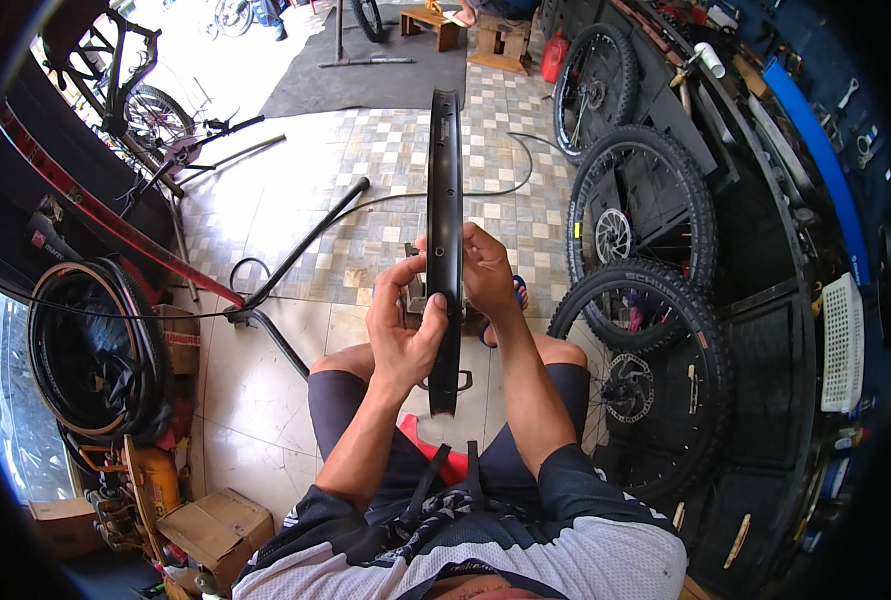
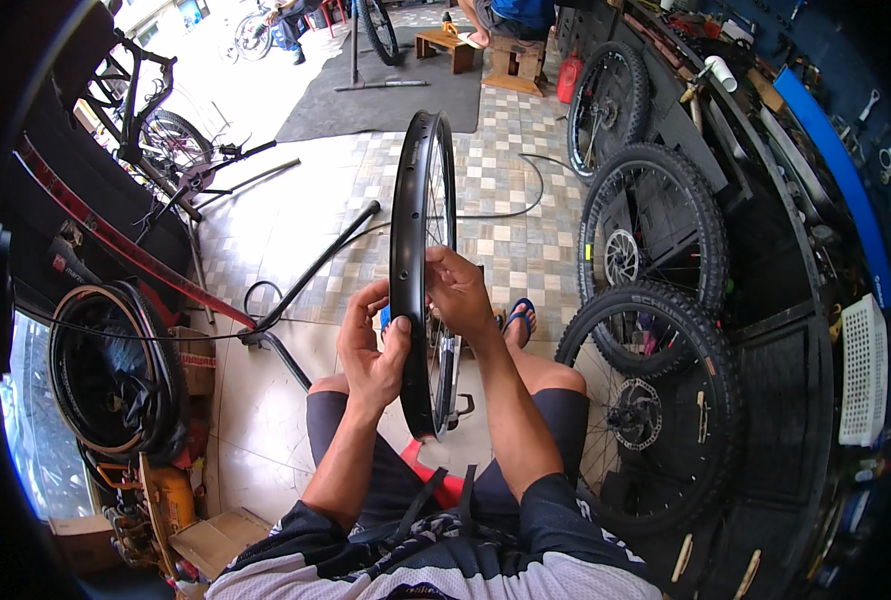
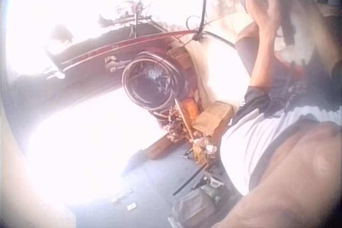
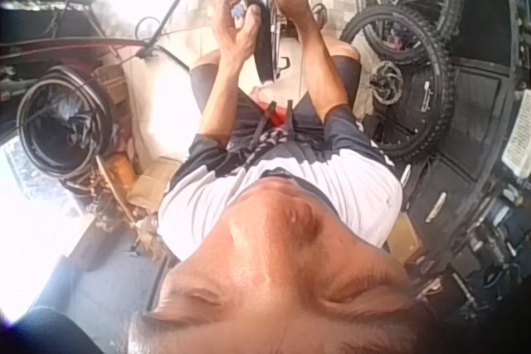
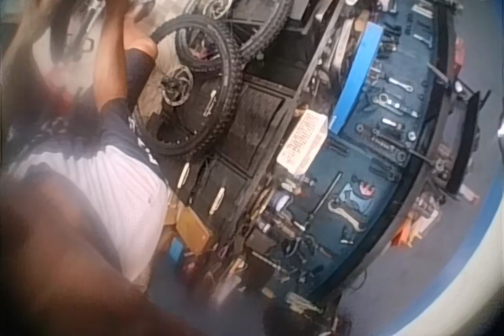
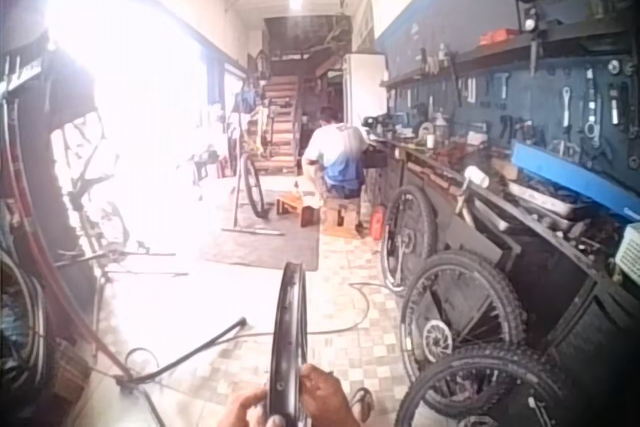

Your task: The person installs a black rim strip onto a bicycle wheel rim by hand. They align the strip with the rim holes and press it into place, rotating the rim to continue the installation.

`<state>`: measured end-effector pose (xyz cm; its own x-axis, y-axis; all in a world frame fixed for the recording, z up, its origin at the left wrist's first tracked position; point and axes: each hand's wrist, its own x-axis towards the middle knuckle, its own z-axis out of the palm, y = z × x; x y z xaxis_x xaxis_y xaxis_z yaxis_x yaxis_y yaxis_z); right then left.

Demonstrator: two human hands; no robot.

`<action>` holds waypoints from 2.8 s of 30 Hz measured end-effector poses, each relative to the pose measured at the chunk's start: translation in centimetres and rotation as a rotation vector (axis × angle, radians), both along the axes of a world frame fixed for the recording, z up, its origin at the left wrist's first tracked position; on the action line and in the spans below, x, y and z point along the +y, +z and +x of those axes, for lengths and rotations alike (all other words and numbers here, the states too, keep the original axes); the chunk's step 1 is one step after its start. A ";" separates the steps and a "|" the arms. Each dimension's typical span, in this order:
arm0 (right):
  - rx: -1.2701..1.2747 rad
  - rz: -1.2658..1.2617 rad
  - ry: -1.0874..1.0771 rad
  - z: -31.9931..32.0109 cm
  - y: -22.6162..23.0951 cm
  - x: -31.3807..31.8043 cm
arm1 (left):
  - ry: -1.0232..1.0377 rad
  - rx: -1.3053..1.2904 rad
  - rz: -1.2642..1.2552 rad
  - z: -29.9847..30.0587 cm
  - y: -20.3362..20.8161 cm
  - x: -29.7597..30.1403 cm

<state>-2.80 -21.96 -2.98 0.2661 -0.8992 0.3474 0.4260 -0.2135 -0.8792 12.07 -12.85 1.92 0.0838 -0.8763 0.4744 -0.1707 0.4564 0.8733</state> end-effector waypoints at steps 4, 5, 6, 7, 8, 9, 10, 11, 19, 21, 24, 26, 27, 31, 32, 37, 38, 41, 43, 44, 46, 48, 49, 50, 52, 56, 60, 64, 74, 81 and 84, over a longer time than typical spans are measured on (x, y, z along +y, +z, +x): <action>-0.007 -0.057 -0.063 0.1 0.0 0.4 | 0.000 -0.034 -0.028 0.2 0.4 -0.3; -0.012 -0.057 -0.080 0.0 -0.1 0.7 | 0.005 -0.048 -0.050 0.2 0.6 -0.5; -0.017 -0.058 -0.099 0.0 -0.2 0.9 | 0.015 -0.060 -0.075 0.2 0.7 -0.6; -0.015 -0.010 -0.063 -0.3 -0.4 1.2 | -0.015 -0.040 -0.085 0.0 0.8 -0.7; -0.015 0.039 -0.025 -0.6 -0.6 1.4 | -0.039 -0.020 -0.096 0.0 0.9 -0.7; -0.016 0.082 0.005 -1.0 -0.8 1.7 | -0.064 -0.003 -0.081 0.0 0.9 -0.7; -0.002 0.110 -0.017 -1.4 -1.1 1.9 | -0.103 0.048 -0.074 0.0 0.9 -0.6; 0.011 0.132 -0.045 -1.8 -1.4 2.1 | -0.143 0.096 -0.041 0.1 0.9 -0.4; 0.027 0.124 -0.133 -4.1 -2.0 2.5 | -0.071 0.066 0.016 0.1 1.2 -1.1; 0.051 0.130 -0.145 -4.3 -1.8 2.6 | -0.082 0.102 0.011 -0.1 1.2 -1.2; 0.090 0.125 -0.165 -4.3 -1.6 2.8 | -0.125 0.020 -0.005 0.3 1.0 -1.1; 0.102 0.122 -0.165 -4.2 -1.5 2.9 | -0.150 -0.023 -0.002 0.5 0.7 -0.9; 0.098 0.132 -0.150 -4.2 -1.5 3.0 | -0.156 -0.014 0.008 0.5 0.4 -0.7; 0.086 0.152 -0.118 -4.0 -1.6 3.2 | -0.144 0.000 0.021 0.5 -0.3 -0.5; 0.084 0.150 -0.116 -4.0 -1.6 3.3 | -0.188 0.121 0.056 0.5 -0.4 -0.4; 0.138 0.146 -0.159 -4.1 -1.5 3.4 | -0.278 0.482 0.237 0.6 -1.0 -1.2; 0.144 0.141 -0.167 -4.2 -1.5 3.4 | -0.258 0.451 0.206 0.6 -1.2 -1.5; 0.126 0.158 -0.153 -4.3 -1.5 3.4 | -0.222 0.336 0.053 0.3 -1.5 -2.5; 0.125 0.151 -0.156 -4.3 -1.5 3.4 | -0.173 0.254 -0.049 0.2 -1.6 -3.0; 0.124 0.146 -0.159 -4.3 -1.5 3.4 | -0.166 0.247 -0.073 0.2 -1.6 -3.2; 0.100 0.157 -0.155 -4.3 -1.3 3.4 | -0.160 0.253 -0.100 0.3 -1.5 -3.5; 0.076 0.168 -0.156 -4.4 -1.1 3.5 | -0.156 0.257 -0.084 0.3 -1.5 -3.4; 0.065 0.175 -0.159 -4.4 -1.0 3.5 | -0.170 0.274 -0.077 0.3 -1.5 -3.2; 0.048 0.176 -0.163 -4.5 -0.8 3.5 | -0.164 0.269 -0.062 0.3 -1.6 -3.1; 0.053 0.142 -0.162 -4.5 -0.2 3.3 | -0.192 0.299 -0.028 0.5 -1.6 -2.7; 0.120 0.079 -0.135 -4.5 1.2 2.3 | -0.234 0.317 0.024 0.8 -1.8 -1.9; 0.268 0.043 -0.137 -3.8 2.3 1.1 | -0.274 0.288 0.010 1.1 -1.8 -1.2; 0.255 0.012 -0.037 -2.7 2.8 0.1 | -0.285 0.284 0.036 1.1 -1.8 -0.5; 0.096 0.151 0.136 -3.1 3.9 0.6 | -0.297 0.271 -0.019 1.3 -2.0 0.0; -0.081 0.135 0.235 -3.6 2.6 0.9 | -0.278 0.270 -0.030 1.0 -1.6 0.0; -0.226 0.186 0.328 -3.4 2.1 0.6 | -0.266 0.246 -0.031 1.0 -1.5 -0.1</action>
<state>-6.19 -21.40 -0.92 0.4836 -0.8326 0.2699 0.6312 0.1181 -0.7666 13.06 -12.94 0.46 -0.0301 -0.8684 0.4950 0.1712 0.4834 0.8585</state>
